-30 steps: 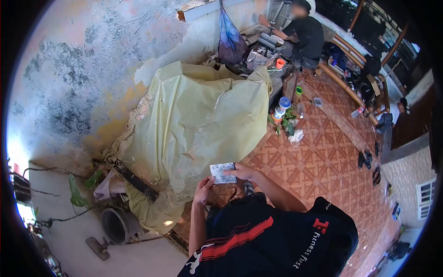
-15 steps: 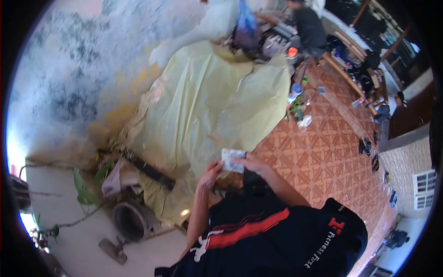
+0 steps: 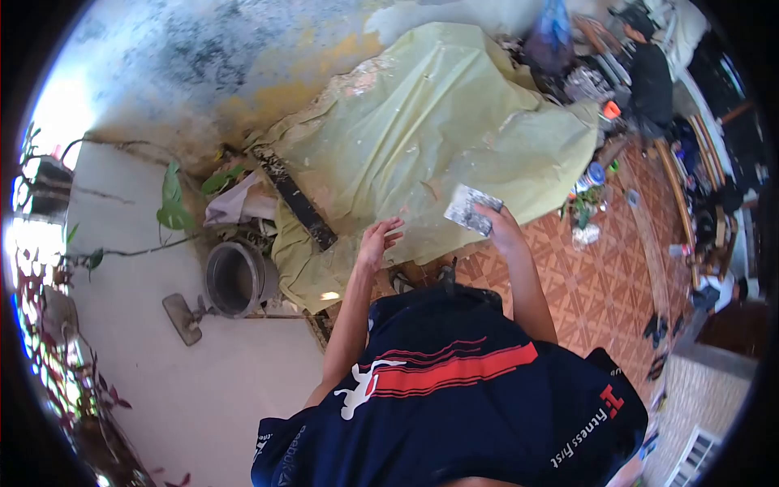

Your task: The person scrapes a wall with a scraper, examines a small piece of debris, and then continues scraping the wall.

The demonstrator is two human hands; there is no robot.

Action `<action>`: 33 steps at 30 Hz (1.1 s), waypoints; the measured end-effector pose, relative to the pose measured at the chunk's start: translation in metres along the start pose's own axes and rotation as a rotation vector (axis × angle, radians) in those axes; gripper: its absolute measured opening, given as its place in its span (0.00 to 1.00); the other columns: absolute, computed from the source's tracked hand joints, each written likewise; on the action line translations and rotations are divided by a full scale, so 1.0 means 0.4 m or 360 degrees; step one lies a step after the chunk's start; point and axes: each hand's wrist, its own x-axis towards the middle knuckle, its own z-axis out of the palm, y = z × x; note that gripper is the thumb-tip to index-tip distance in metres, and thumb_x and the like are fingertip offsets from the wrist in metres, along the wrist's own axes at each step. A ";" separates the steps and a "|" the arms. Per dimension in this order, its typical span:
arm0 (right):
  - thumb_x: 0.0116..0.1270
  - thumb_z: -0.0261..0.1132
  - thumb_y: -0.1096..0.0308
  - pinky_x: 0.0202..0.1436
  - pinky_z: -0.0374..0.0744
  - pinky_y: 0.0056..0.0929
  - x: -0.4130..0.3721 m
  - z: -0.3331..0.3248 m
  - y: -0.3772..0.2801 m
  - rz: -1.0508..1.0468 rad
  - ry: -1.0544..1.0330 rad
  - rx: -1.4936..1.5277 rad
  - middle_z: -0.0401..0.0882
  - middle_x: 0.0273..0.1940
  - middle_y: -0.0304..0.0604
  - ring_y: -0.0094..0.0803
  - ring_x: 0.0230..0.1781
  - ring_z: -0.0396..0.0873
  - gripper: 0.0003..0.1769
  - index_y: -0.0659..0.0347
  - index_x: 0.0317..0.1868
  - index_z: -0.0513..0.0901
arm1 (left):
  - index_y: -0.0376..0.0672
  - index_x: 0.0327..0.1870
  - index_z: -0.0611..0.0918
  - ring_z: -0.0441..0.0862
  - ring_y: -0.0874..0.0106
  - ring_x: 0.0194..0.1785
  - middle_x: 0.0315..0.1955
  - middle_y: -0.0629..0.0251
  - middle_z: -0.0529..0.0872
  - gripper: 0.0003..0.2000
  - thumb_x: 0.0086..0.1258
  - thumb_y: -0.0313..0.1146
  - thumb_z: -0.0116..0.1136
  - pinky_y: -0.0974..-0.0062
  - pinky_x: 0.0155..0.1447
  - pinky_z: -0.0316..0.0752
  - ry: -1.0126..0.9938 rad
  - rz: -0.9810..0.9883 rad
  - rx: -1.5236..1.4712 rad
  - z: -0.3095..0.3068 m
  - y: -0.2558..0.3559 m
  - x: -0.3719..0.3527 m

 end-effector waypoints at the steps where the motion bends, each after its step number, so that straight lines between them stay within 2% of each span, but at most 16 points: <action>1: 0.66 0.65 0.69 0.54 0.78 0.27 0.007 -0.007 -0.005 -0.0015 -0.0013 0.0022 0.83 0.48 0.42 0.28 0.48 0.82 0.20 0.68 0.56 0.77 | 0.41 0.60 0.77 0.82 0.71 0.51 0.56 0.64 0.82 0.18 0.76 0.41 0.47 0.76 0.52 0.71 0.0064 0.0001 0.0004 -0.017 -0.002 -0.002; 4: 0.65 0.63 0.72 0.51 0.81 0.30 0.014 -0.053 0.018 0.0051 -0.0186 0.0147 0.83 0.49 0.44 0.31 0.47 0.83 0.20 0.69 0.56 0.77 | 0.41 0.58 0.78 0.83 0.73 0.46 0.54 0.64 0.84 0.19 0.75 0.43 0.49 0.80 0.47 0.71 0.0232 0.0094 -0.0068 -0.047 -0.020 -0.038; 6: 0.65 0.63 0.73 0.51 0.81 0.30 0.013 -0.085 0.044 0.0107 -0.0109 0.0177 0.83 0.49 0.45 0.31 0.47 0.83 0.19 0.69 0.56 0.77 | 0.41 0.58 0.78 0.83 0.74 0.44 0.53 0.64 0.85 0.18 0.75 0.43 0.50 0.80 0.46 0.72 0.0333 0.0121 -0.0086 -0.050 -0.027 -0.066; 8: 0.64 0.63 0.73 0.51 0.81 0.30 0.019 -0.124 0.063 0.0193 -0.0192 0.0176 0.83 0.49 0.45 0.31 0.47 0.83 0.20 0.69 0.56 0.77 | 0.41 0.58 0.78 0.83 0.73 0.42 0.52 0.64 0.85 0.18 0.74 0.42 0.51 0.79 0.46 0.72 0.0459 0.0124 -0.0117 -0.048 -0.040 -0.083; 12: 0.64 0.63 0.73 0.51 0.80 0.29 0.007 -0.173 0.093 0.0264 -0.0243 0.0233 0.83 0.48 0.45 0.32 0.46 0.83 0.19 0.70 0.56 0.77 | 0.40 0.59 0.77 0.83 0.71 0.44 0.53 0.63 0.84 0.19 0.75 0.42 0.50 0.76 0.48 0.73 0.0591 0.0152 -0.0170 -0.045 -0.051 -0.118; 14: 0.65 0.63 0.72 0.51 0.80 0.30 0.004 -0.196 0.094 0.0268 -0.0235 0.0277 0.83 0.47 0.45 0.32 0.45 0.83 0.19 0.71 0.55 0.77 | 0.40 0.60 0.76 0.82 0.69 0.47 0.54 0.62 0.83 0.19 0.74 0.42 0.50 0.73 0.51 0.73 0.0638 0.0210 -0.0185 -0.035 -0.007 -0.132; 17: 0.65 0.63 0.71 0.51 0.79 0.30 0.012 -0.225 0.087 0.0290 -0.0269 0.0243 0.83 0.47 0.44 0.32 0.46 0.83 0.19 0.70 0.55 0.77 | 0.40 0.60 0.76 0.82 0.70 0.46 0.52 0.63 0.83 0.19 0.73 0.41 0.52 0.76 0.48 0.73 0.0645 0.0406 -0.0219 -0.058 0.046 -0.147; 20: 0.65 0.62 0.71 0.51 0.79 0.29 0.025 -0.241 0.077 0.0296 -0.0309 0.0173 0.83 0.47 0.44 0.32 0.46 0.83 0.19 0.70 0.55 0.77 | 0.39 0.58 0.76 0.81 0.72 0.42 0.49 0.63 0.84 0.18 0.72 0.39 0.55 0.79 0.44 0.73 0.0809 0.0570 -0.0225 -0.027 0.166 -0.214; 23: 0.65 0.62 0.71 0.50 0.80 0.29 0.060 -0.245 0.068 0.0225 -0.0307 0.0148 0.84 0.47 0.44 0.31 0.45 0.83 0.18 0.70 0.54 0.78 | 0.39 0.59 0.76 0.81 0.73 0.44 0.48 0.66 0.84 0.18 0.73 0.38 0.54 0.78 0.45 0.73 0.0928 0.0776 -0.0255 -0.049 0.240 -0.285; 28: 0.65 0.63 0.71 0.51 0.80 0.28 0.110 -0.231 0.091 0.0253 -0.0352 0.0230 0.84 0.46 0.44 0.30 0.45 0.84 0.17 0.70 0.52 0.79 | 0.42 0.60 0.76 0.81 0.75 0.43 0.48 0.70 0.84 0.19 0.73 0.41 0.55 0.81 0.44 0.72 0.1176 0.0856 -0.0228 -0.070 0.291 -0.386; 33: 0.64 0.64 0.73 0.52 0.81 0.30 0.119 -0.216 0.152 0.0325 -0.0314 0.0225 0.84 0.46 0.45 0.32 0.46 0.84 0.17 0.70 0.53 0.78 | 0.44 0.59 0.77 0.81 0.75 0.43 0.48 0.71 0.84 0.17 0.73 0.40 0.55 0.81 0.44 0.72 0.1194 0.0845 -0.0293 -0.095 0.267 -0.379</action>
